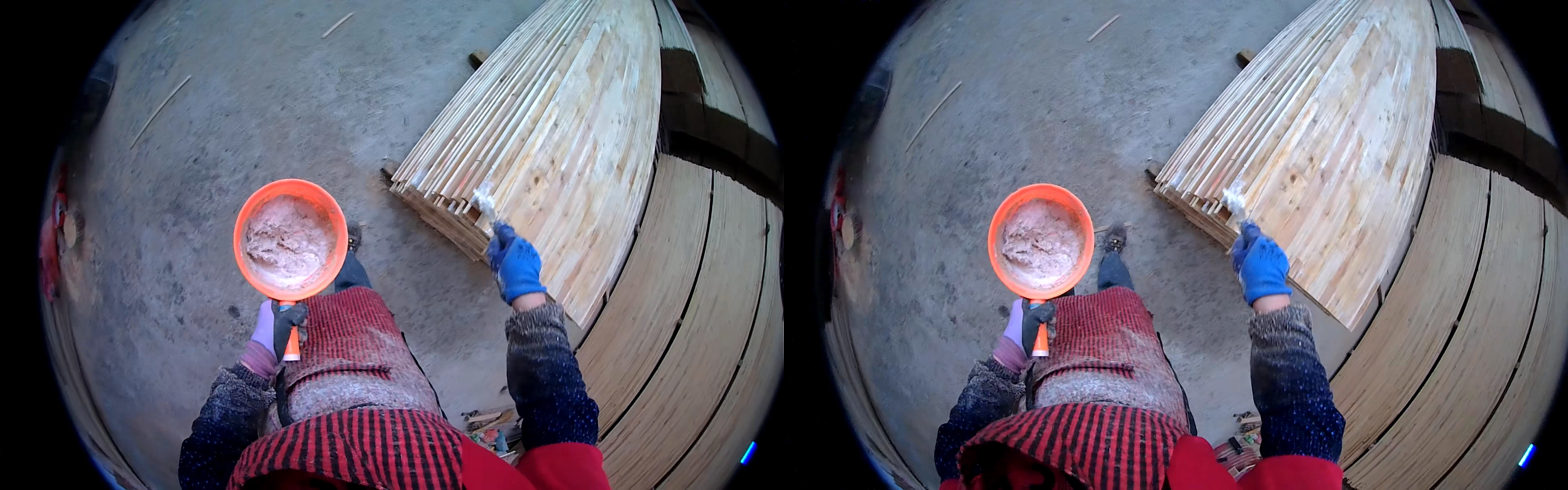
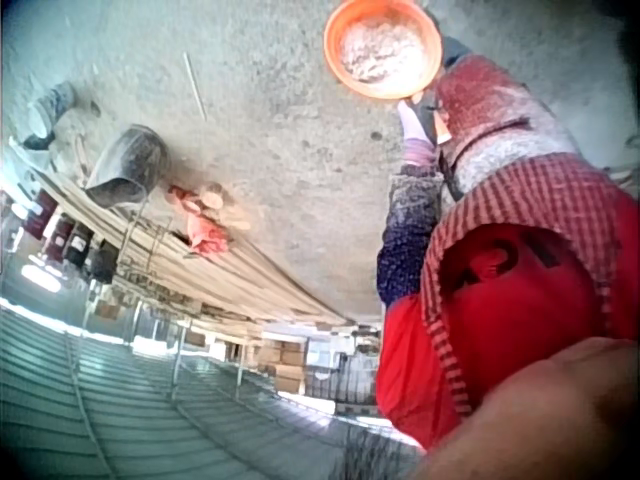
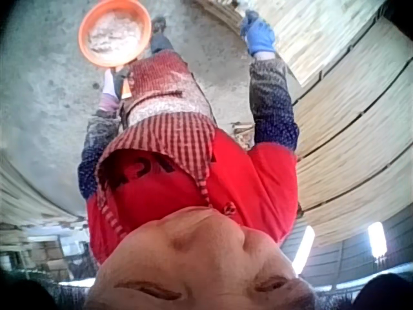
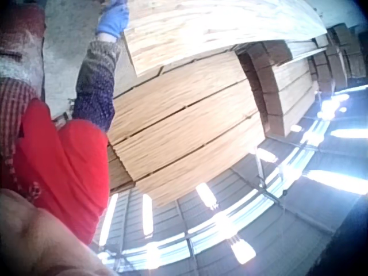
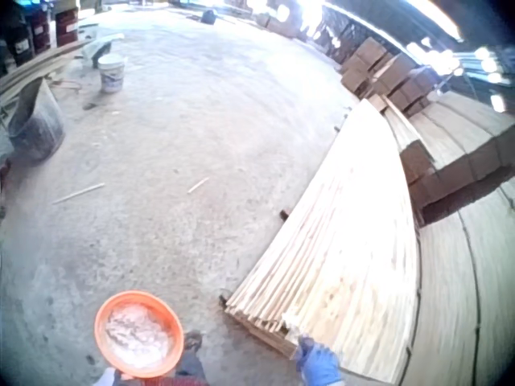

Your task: The person uses a putty knife to scoop a white filler from an orange bowl and applies it to gaps and knots on a large wooden panel. They repeatedly spread the filler across the surface, occasionally dipping the tool back into the bowl to reload. The person moves along the panel to cover different areas, smoothing the filler into the wood grain.

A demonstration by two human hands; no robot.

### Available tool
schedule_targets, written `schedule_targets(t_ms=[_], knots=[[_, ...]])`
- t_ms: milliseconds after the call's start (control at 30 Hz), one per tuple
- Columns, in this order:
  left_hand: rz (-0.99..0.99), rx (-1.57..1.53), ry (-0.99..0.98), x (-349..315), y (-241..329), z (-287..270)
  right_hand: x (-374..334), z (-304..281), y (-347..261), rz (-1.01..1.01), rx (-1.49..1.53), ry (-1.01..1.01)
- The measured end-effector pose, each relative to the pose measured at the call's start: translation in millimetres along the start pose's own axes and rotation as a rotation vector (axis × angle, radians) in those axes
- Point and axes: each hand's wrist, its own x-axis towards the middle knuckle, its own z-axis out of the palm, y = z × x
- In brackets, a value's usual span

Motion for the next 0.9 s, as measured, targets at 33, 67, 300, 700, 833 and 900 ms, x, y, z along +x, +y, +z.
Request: schedule_targets(t_ms=[33, 67, 300, 700, 833, 900], knots=[[0.018, -0.012, -0.008, 3, -7, -3, -8, -6, 1, -0.028, 0.052, -0.012], [0.039, -0.024, -0.014, 8, -19, -7, -14, -11, 2, -0.058, 0.105, -0.021], [-0.022, 0.032, -0.044, -3, -2, -3, -39, -46, -23, -0.002, 0.475, -0.042], [0.085, 0.132, -0.134, -87, 82, 37, -121, -74, -150, -0.544, 0.517, 0.046], [0.234, 0.251, -0.153, -105, 111, 68, -121, -94, -154, -0.551, 0.534, 0.204], [0.092, 0.255, -0.165, -109, 114, 66, -133, -91, -149, -0.613, 0.556, 0.36]])
